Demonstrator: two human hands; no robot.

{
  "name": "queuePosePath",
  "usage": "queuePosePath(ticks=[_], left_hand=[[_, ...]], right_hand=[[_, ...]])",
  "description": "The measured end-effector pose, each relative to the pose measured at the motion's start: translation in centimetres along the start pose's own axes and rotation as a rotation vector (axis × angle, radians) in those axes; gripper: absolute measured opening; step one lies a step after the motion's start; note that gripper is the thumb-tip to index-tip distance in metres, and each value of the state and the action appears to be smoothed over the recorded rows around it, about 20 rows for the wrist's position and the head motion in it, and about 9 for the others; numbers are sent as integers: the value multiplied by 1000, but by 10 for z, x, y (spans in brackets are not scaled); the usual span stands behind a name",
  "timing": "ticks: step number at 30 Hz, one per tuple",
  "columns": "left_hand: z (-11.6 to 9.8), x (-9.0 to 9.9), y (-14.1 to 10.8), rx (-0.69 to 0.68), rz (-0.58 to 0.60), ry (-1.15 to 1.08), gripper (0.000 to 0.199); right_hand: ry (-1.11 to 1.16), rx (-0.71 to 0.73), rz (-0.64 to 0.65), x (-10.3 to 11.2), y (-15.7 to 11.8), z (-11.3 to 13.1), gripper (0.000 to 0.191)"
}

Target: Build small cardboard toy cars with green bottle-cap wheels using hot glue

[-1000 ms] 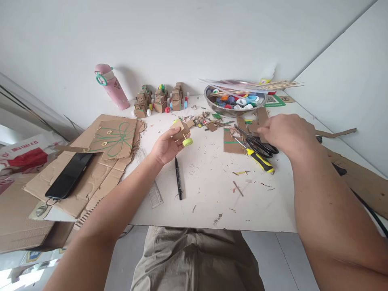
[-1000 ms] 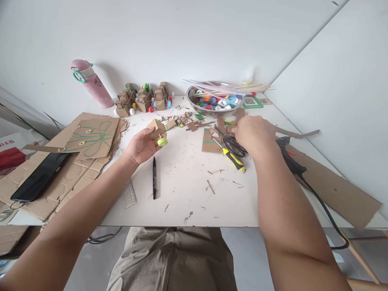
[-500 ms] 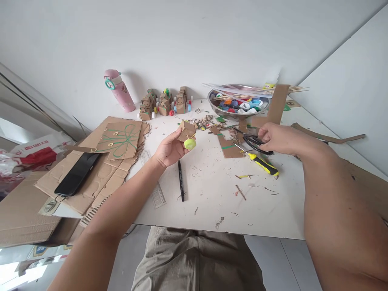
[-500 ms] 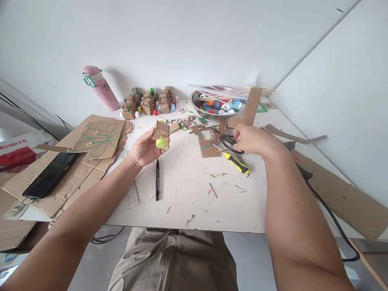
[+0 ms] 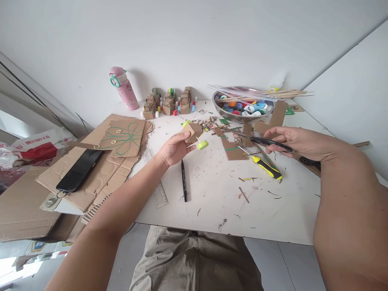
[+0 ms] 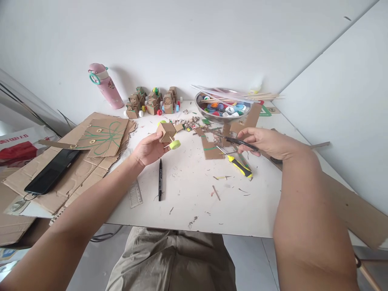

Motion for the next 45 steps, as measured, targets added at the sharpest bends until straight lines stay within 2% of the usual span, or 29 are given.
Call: queuePosePath(ticks=[3, 8, 11, 14, 16, 19, 21, 25, 28, 33, 40, 45], left_hand=[[0, 2, 1, -16, -31, 34, 34], [-2, 2, 1, -26, -76, -11, 28], [-2, 1, 1, -5, -127, -57, 19], [-1, 2, 2, -1, -189, -83, 18], [-1, 3, 2, -6, -207, -89, 24], [-2, 3, 2, -29, -196, -67, 33], [-3, 3, 1, -54, -194, -41, 32], [-7, 0, -2, -112, -213, -1, 28], [-9, -4, -3, -152, -198, 12, 30], [-5, -7, -4, -163, -181, 43, 35], [0, -10, -4, -190, -136, 56, 42], [0, -8, -1, -214, -110, 73, 53]], right_hand=[[123, 110, 3, -7, 0, 10, 39], [397, 337, -122, -24, 8, 27, 35], [480, 332, -106, -45, 16, 28, 34], [479, 293, -99, -67, 21, 25, 41], [407, 323, -71, -80, 21, 25, 46], [192, 464, 24, -101, 17, 27, 51], [11, 557, 49, -114, 12, 27, 53], [-339, 690, -70, -132, 0, 28, 53], [-521, 673, -126, -139, -6, 31, 49], [-667, 659, -175, -142, -11, 33, 45], [-804, 613, -168, -148, -11, 31, 44], [-874, 581, -146, -151, -13, 33, 51]])
Point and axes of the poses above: each hand's wrist, its own y-axis towards the middle knuckle, its own x-axis out of the back of the hand, z = x × y, the point moved 5 cm from there along y, towards the middle knuckle, and after that the axes turned 13 degrees about y, right-handed, at the moved point
